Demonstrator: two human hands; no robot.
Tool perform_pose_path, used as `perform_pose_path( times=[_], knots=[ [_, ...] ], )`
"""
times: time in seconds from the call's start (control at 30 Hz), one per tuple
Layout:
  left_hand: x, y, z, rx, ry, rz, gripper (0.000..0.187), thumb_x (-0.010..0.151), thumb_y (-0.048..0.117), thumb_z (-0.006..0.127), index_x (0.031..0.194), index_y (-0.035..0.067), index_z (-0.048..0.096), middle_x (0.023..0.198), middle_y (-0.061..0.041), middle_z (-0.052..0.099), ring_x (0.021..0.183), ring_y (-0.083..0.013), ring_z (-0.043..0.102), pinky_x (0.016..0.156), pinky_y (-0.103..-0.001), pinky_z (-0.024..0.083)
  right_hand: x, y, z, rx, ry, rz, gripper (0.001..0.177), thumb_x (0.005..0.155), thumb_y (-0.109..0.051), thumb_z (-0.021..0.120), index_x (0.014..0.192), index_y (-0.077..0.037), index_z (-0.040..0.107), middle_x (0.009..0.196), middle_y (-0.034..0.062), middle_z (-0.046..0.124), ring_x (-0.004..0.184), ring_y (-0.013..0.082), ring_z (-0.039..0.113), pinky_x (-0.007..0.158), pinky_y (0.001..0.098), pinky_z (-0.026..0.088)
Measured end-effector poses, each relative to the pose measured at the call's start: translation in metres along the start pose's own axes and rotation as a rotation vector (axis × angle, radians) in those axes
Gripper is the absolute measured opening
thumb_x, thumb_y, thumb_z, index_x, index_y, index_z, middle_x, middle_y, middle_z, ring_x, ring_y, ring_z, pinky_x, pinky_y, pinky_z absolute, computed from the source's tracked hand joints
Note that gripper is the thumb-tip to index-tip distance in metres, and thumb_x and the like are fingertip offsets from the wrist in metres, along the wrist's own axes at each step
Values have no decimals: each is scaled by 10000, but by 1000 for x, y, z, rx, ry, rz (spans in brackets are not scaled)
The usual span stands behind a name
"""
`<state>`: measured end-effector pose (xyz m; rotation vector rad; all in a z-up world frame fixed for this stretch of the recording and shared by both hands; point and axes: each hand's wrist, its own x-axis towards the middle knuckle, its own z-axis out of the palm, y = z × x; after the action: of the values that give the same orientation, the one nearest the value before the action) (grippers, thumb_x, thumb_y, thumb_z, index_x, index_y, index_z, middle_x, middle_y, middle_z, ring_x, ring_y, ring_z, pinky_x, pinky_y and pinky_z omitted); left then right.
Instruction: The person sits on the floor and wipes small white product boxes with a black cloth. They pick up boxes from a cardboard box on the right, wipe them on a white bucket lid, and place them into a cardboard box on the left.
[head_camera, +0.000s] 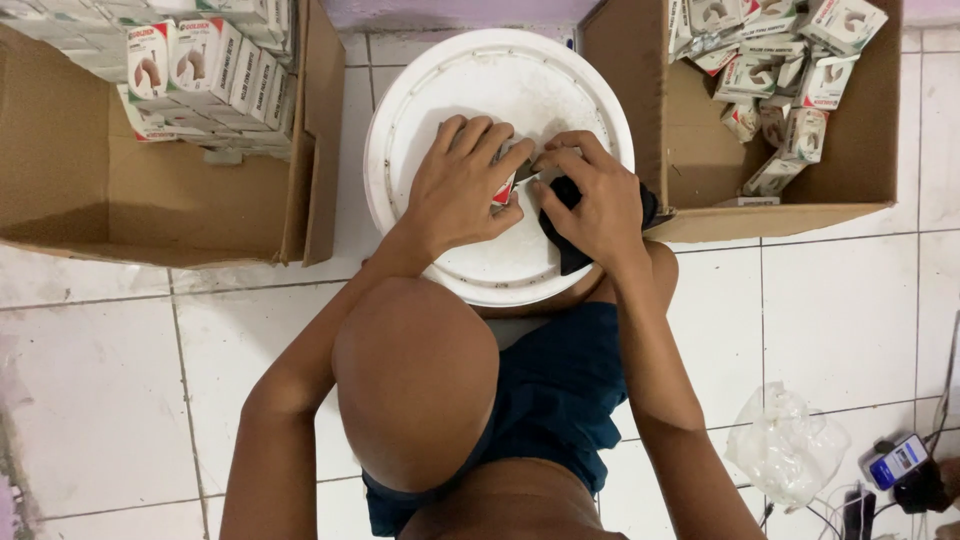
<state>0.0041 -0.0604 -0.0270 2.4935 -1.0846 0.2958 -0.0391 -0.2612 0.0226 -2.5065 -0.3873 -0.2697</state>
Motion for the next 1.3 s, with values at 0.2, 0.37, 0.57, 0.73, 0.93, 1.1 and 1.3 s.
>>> perform_pose_path(
  times=[0.2,0.37,0.57,0.73,0.93,1.1,1.3],
  knots=[
    [-1,1,-2,-19,-13,18,521,830,331,644,1309,128,669,1199,-203,646,1221,-350,530,1090,-525,339,-3,6,9,-39,11,-8,80,887,-115,714,917,-190,715,1121,11,669,811,323,710,695,410,543],
    [-2,0,-2,-33,1,9,513,814,335,636,1290,147,679,1169,-174,651,1200,-332,543,1094,-514,347,0,10,24,-177,93,-80,107,861,-43,721,836,-143,697,1114,39,668,767,308,682,708,396,522],
    [-4,-3,1,-30,25,4,493,831,352,646,1277,145,688,1168,-162,648,1205,-325,537,1090,-524,348,-6,2,16,-110,64,-163,73,913,-120,762,863,-168,739,1172,36,597,817,303,677,736,384,513],
    [-3,-1,-6,-27,77,-15,467,843,335,638,1264,141,689,1135,-146,654,1171,-314,550,1071,-519,369,-7,9,22,-126,81,-144,67,911,-167,798,856,-162,760,1153,45,600,821,303,681,722,382,500],
    [-3,0,-7,-47,98,-36,456,842,309,637,1262,140,692,1115,-147,668,1144,-316,575,1057,-522,383,-8,15,26,-164,112,-210,97,912,-146,789,833,-200,774,1136,30,612,813,268,663,702,353,468],
    [-4,1,-6,-42,100,-76,473,828,298,651,1274,147,690,1104,-141,668,1139,-315,577,1064,-523,372,-6,5,20,-182,131,-284,123,908,-108,770,840,-208,794,1151,32,636,841,250,624,721,347,443],
    [-5,-3,2,-21,165,-78,488,788,303,696,1256,165,686,1079,-88,653,1132,-288,556,1058,-507,366,-5,5,17,-144,107,-398,191,904,-50,741,760,-174,762,1150,51,658,855,257,607,708,339,418]
  ],
)
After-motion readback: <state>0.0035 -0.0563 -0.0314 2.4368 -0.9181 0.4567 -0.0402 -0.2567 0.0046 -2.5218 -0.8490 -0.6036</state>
